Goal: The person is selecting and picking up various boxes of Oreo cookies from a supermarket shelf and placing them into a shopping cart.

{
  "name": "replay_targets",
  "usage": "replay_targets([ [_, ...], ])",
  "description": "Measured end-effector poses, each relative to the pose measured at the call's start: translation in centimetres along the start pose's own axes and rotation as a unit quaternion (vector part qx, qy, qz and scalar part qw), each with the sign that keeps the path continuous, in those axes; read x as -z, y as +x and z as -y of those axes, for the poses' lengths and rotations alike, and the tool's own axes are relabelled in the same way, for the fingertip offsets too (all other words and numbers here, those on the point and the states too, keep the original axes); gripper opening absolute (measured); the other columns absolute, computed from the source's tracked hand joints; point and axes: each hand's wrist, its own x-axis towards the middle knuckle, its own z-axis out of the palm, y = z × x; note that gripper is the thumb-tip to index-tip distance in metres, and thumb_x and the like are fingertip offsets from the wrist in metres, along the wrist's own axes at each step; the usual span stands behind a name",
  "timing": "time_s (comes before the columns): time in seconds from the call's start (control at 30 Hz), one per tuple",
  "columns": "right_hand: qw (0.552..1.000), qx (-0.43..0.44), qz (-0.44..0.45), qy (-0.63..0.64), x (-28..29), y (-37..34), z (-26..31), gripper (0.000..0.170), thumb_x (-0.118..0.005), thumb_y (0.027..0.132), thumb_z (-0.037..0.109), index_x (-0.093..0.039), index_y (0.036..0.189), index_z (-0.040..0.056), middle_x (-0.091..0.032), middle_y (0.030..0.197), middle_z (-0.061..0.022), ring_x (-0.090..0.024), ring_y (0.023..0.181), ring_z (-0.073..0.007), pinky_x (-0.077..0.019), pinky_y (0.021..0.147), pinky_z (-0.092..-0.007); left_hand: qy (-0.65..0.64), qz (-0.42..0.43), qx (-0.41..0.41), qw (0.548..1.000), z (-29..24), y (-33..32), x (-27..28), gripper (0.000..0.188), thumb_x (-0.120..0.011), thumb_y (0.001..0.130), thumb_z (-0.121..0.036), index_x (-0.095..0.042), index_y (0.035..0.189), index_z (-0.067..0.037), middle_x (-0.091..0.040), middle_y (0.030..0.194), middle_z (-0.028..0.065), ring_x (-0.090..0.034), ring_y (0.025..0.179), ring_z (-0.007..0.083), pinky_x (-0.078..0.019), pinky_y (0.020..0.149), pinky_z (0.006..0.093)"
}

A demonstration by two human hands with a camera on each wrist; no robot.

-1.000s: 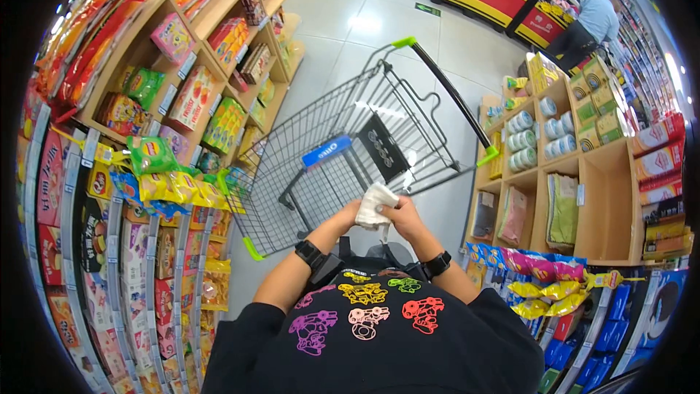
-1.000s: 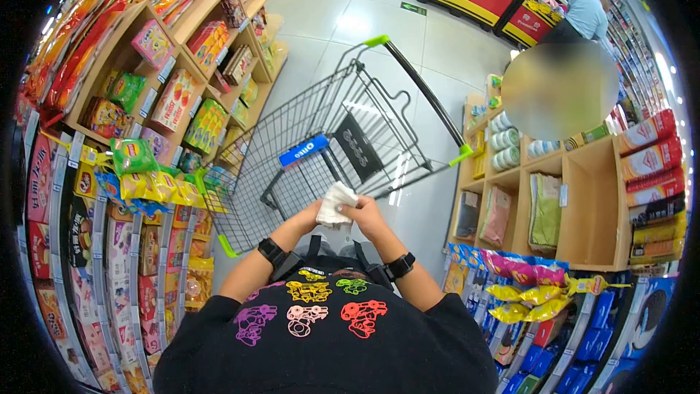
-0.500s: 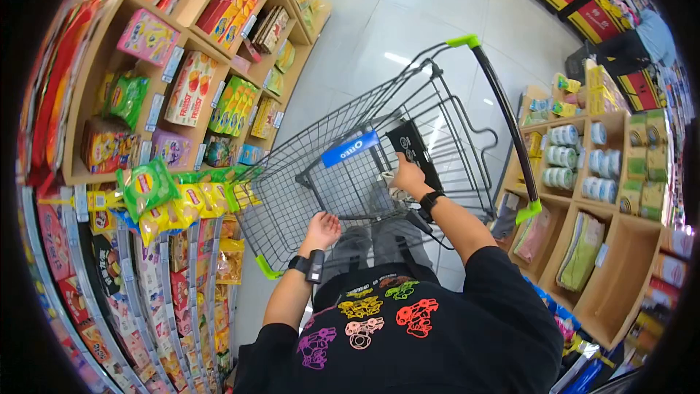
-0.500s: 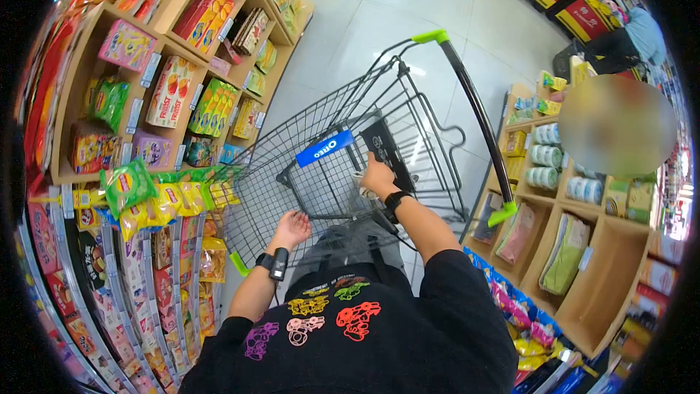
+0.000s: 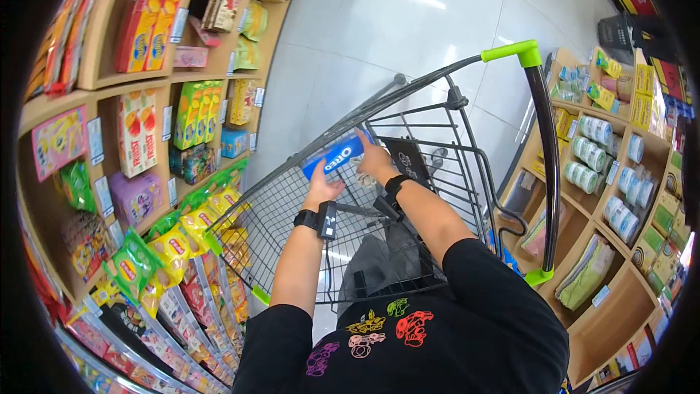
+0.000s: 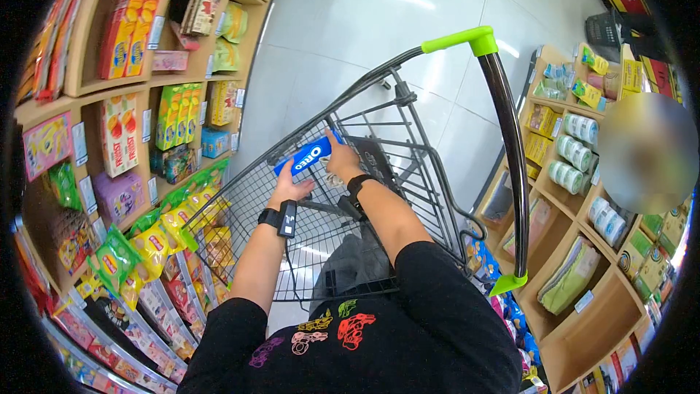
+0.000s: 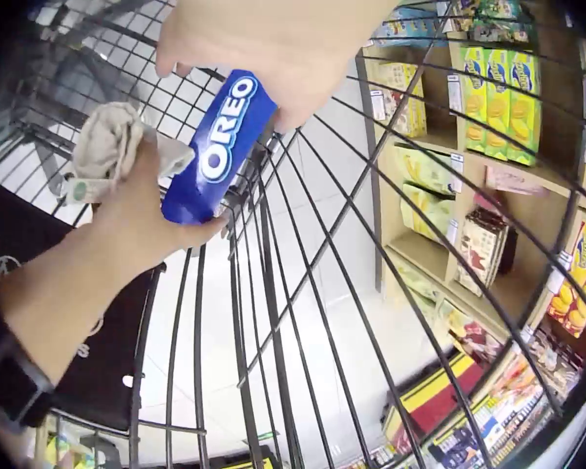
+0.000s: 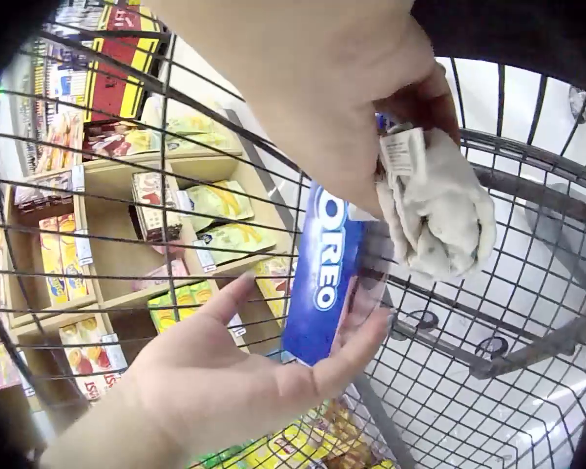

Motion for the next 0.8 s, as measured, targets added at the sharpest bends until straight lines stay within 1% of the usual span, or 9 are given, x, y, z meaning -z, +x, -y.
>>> replay_targets([
  [0.03,1.0,0.0,0.002,0.0,-0.2,0.4,-0.3,0.097,-0.07,0.057,0.013,-0.016,0.136,0.0267,-0.062,0.084,-0.0171,-0.06,0.081,-0.0339,-0.0486,0.07,-0.0411,-0.062,-0.048,0.055,0.995,-0.2,1.5,-0.4,0.082,-0.073,0.06,-0.008,-0.027,0.129,-0.007,-0.043,0.117,0.0112,-0.049,0.104,0.0243,-0.042,0.089,0.0351],
  [0.1,1.0,-0.001,0.0,0.018,-0.4,0.7,-0.6,0.095,-0.07,0.058,0.013,-0.017,0.135,0.0266,-0.062,0.084,-0.0169,-0.06,0.08,-0.0344,-0.0484,0.07,-0.0419,0.17,-0.028,-0.148,0.974,-2.4,0.2,-0.5,0.074,-0.074,0.057,-0.004,-0.038,0.122,-0.007,-0.048,0.111,0.0099,-0.048,0.103,0.0213,-0.0426,0.088,0.0351],
  [0.17,0.999,0.01,-0.036,0.028,-1.2,0.4,-0.8,0.09,-0.069,0.059,0.013,-0.019,0.133,0.0258,-0.061,0.084,-0.0171,-0.06,0.079,-0.0352,-0.0479,0.068,-0.0431,-0.188,-0.087,0.014,0.978,1.3,4.2,0.2,0.042,-0.063,0.071,-0.028,-0.05,0.11,-0.016,-0.051,0.106,0.0078,-0.047,0.102,0.0258,-0.0322,0.093,0.0479],
  [0.2,0.999,-0.002,-0.03,0.035,-1.7,-0.1,-0.9,0.09,-0.069,0.059,0.013,-0.019,0.133,0.0257,-0.061,0.084,-0.017,-0.06,0.079,-0.0352,-0.0479,0.068,-0.0432,-0.464,-0.116,0.248,0.842,0.4,4.9,-0.1,0.033,-0.056,0.076,-0.036,-0.053,0.105,-0.019,-0.052,0.105,0.0066,-0.047,0.101,0.0273,-0.0277,0.095,0.0521],
  [0.27,0.999,-0.023,-0.019,0.044,-2.6,-1.2,-0.8,0.089,-0.069,0.059,0.014,-0.02,0.132,0.0255,-0.061,0.084,-0.0168,-0.06,0.078,-0.0353,-0.0477,0.067,-0.0435,-0.485,-0.157,0.263,0.819,-0.4,4.7,-1.1,0.025,-0.044,0.084,-0.038,-0.055,0.098,-0.02,-0.054,0.106,0.0042,-0.046,0.103,0.0276,-0.0269,0.096,0.0514],
  [0.6,0.986,0.113,0.059,0.11,-5.4,-6.0,-3.0,0.091,-0.074,0.056,0.025,-0.024,0.132,0.0183,-0.053,0.109,-0.0251,-0.055,0.093,-0.0401,-0.0446,0.081,-0.0407,-0.506,-0.279,0.119,0.808,5.3,0.5,1.2,0.025,-0.063,0.076,-0.026,-0.052,0.098,-0.02,-0.054,0.102,0.0003,-0.051,0.096,0.0199,-0.0351,0.085,0.0449],
  [0.7,0.999,-0.006,0.011,0.031,-4.1,-7.6,-3.7,0.084,-0.074,0.056,0.027,-0.033,0.128,0.013,-0.055,0.108,-0.022,-0.057,0.093,-0.0367,-0.0445,0.082,-0.0391,-0.573,-0.197,0.107,0.788,8.6,-1.5,4.2,0.033,-0.067,0.071,-0.013,-0.053,0.101,-0.016,-0.057,0.099,0.0039,-0.056,0.095,0.0182,-0.0483,0.075,0.0456],
  [0.77,0.998,-0.032,-0.042,0.04,-3.5,-8.5,-4.6,0.076,-0.074,0.057,0.028,-0.041,0.124,0.0104,-0.057,0.105,-0.0196,-0.058,0.091,-0.0332,-0.0455,0.08,-0.0373,-0.363,-0.185,0.032,0.913,13.2,-0.3,5.5,0.022,-0.063,0.074,-0.026,-0.056,0.094,-0.023,-0.055,0.099,-0.0027,-0.053,0.093,0.0139,-0.0394,0.081,0.0462],
  [0.8,0.996,-0.031,-0.053,0.071,-3.0,-9.5,-4.7,0.072,-0.074,0.057,0.028,-0.045,0.12,0.0099,-0.058,0.103,-0.0187,-0.059,0.09,-0.0314,-0.0459,0.079,-0.036,-0.489,-0.177,0.132,0.844,8.4,-5.3,4.8,0.019,-0.061,0.075,-0.029,-0.057,0.093,-0.025,-0.055,0.098,-0.0048,-0.052,0.091,0.0137,-0.0363,0.082,0.0454],
])
